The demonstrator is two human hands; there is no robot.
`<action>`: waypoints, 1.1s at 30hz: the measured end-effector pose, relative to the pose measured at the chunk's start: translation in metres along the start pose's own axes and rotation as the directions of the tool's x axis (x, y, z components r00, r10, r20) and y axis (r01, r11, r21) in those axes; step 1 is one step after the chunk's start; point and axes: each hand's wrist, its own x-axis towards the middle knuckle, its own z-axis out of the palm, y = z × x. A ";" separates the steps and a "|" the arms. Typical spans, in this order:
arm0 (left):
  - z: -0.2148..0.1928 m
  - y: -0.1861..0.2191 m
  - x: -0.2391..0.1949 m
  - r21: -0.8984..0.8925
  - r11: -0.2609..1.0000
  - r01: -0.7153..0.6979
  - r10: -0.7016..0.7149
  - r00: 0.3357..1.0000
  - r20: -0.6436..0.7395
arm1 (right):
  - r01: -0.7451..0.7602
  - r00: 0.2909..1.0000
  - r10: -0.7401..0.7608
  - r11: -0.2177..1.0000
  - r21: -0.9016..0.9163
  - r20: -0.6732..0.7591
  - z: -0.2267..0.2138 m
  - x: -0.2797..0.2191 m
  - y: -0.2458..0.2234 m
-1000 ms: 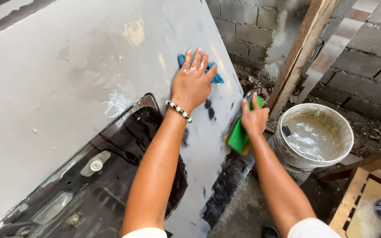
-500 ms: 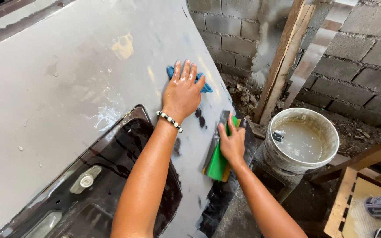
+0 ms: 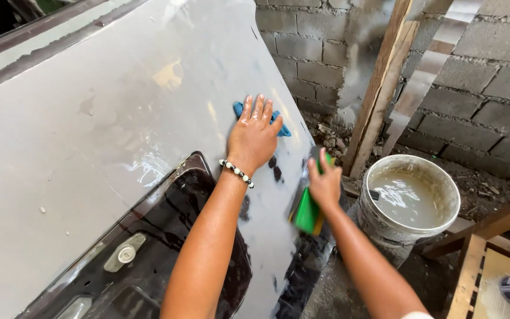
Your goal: The person sands the surface of a car door using a green sanding block and a blue cloth. They repeatedly wipe the sanded area with the cloth and dip the sanding block into a bucket of water to clean it before continuing the sanding process.
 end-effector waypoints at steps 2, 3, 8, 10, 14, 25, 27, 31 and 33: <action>0.001 -0.001 -0.001 0.009 1.000 0.014 -0.014 1.000 -0.001 | -0.063 0.996 0.062 0.998 -0.016 -0.062 0.001 0.038 -0.003; 0.000 -0.001 -0.001 0.004 1.000 0.014 -0.014 1.000 0.000 | -0.065 0.996 0.064 0.998 -0.021 -0.063 -0.004 0.024 -0.010; 0.007 -0.002 0.000 0.035 0.999 0.005 -0.005 1.000 0.000 | -0.091 0.993 0.092 0.996 -0.018 0.075 -0.006 -0.036 -0.012; 0.007 -0.003 -0.002 0.031 0.999 0.008 -0.008 1.000 0.008 | -0.140 0.986 0.141 0.990 -0.018 0.092 -0.020 -0.015 -0.031; 0.003 -0.001 -0.001 0.027 1.000 0.013 -0.013 1.000 0.005 | -0.247 0.969 0.248 0.967 -0.069 -0.001 -0.015 0.053 0.006; 0.012 0.001 0.001 0.048 0.999 -0.017 0.015 0.999 0.052 | -0.239 0.970 0.240 0.970 -0.040 0.028 -0.024 0.040 -0.012; 0.013 0.002 0.005 0.053 0.999 -0.012 0.009 0.998 0.061 | -0.171 0.984 0.164 0.978 -0.121 -0.066 -0.014 0.035 -0.007; 0.019 0.003 0.004 0.054 0.998 -0.023 0.019 0.997 0.072 | -0.059 0.993 0.064 0.997 -0.048 0.095 -0.014 -0.026 -0.023; 0.018 0.003 0.006 0.052 0.998 -0.033 0.031 0.998 0.051 | 0.002 0.996 -0.002 1.000 0.002 0.093 -0.016 -0.008 -0.022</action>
